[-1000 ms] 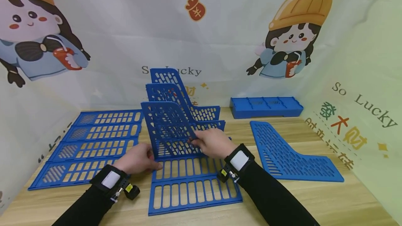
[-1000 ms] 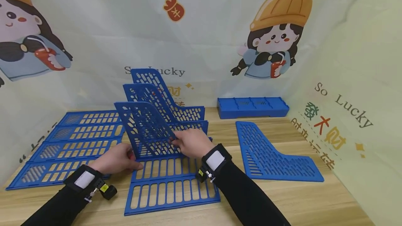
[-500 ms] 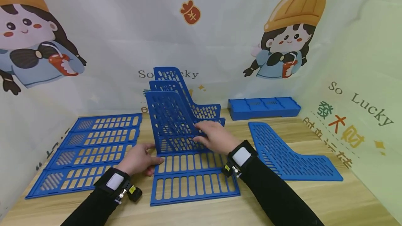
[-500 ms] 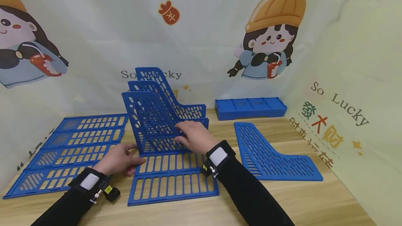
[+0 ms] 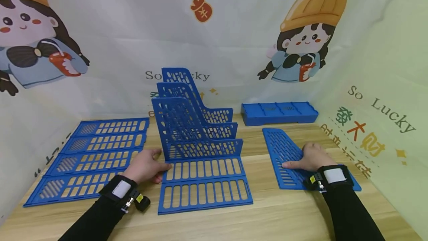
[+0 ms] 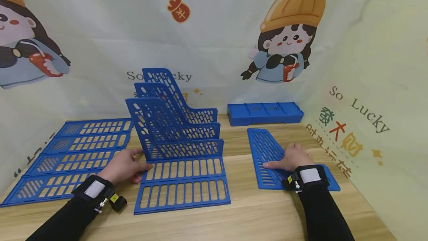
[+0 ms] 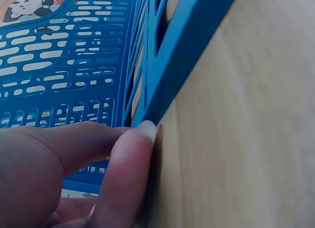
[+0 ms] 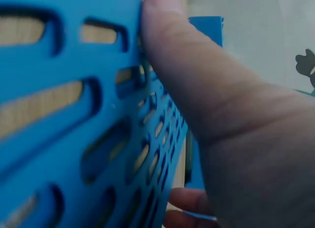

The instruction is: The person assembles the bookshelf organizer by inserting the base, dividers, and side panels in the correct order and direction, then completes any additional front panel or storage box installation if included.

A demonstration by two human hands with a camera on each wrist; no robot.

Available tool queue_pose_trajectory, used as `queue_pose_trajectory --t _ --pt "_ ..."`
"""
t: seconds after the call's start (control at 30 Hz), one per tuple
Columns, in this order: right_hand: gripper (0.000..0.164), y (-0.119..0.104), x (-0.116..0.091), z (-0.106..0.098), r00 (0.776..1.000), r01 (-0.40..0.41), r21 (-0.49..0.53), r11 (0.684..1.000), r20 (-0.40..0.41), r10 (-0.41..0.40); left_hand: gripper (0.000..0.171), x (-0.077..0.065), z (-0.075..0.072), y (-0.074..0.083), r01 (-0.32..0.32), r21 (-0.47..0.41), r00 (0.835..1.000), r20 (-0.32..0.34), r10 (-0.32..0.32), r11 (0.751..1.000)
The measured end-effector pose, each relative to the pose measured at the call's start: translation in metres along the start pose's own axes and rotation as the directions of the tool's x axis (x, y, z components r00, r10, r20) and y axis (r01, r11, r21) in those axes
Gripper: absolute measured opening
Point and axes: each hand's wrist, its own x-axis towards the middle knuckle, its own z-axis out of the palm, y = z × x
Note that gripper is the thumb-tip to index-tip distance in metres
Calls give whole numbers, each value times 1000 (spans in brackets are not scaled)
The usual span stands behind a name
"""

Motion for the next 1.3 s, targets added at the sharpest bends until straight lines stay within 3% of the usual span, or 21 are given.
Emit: queue_pose_trajectory --t 0.17,0.37,0.47,0.63,0.7,0.77,0.87,0.93,0.97,1.1,1.17,1.3 --pt "108 4 3 1 999 -41 19 999 -28 41 85 0 1 1 17 -13 1000 -13 -18 1000" --pt "112 2 -2 1 998 -59 23 998 -32 59 86 0 2 2 23 -23 1000 -3 -23 999" --pt "122 2 -3 0 998 -53 24 998 -42 54 85 0 2 3 29 -23 1000 -3 -29 999" --pt "132 3 -10 -15 1000 1 87 996 1 -1 85 1 2 3 42 -16 999 -12 -42 999" --pt "121 -1 -16 -26 998 59 167 984 13 -62 85 1 1 2 43 -15 999 -13 -44 999" --pt "106 -10 -23 -37 989 141 288 947 5 -149 85 1 1 2 41 -18 999 -13 -41 999" --pt "76 -29 -31 -45 965 261 420 869 -87 -248 86 2 -1 1 32 -21 999 -10 -32 999" --pt "57 -44 -33 -44 948 318 471 822 -159 -276 86 2 -1 1 29 -28 1000 -9 -30 999" --pt "52 -51 -33 -43 942 334 476 814 -189 -276 86 2 -1 0 29 -32 1000 -8 -30 999" --pt "50 -68 -32 -31 929 362 443 820 -244 -278 86 1 1 -2 34 -48 999 -3 -35 998" --pt "54 -70 -30 -24 926 366 414 834 -255 -279 86 1 1 -3 35 -47 999 0 -35 998" --pt "62 -67 -27 -18 916 387 398 832 -270 -297 86 2 1 -1 27 -32 1000 -1 -27 999"
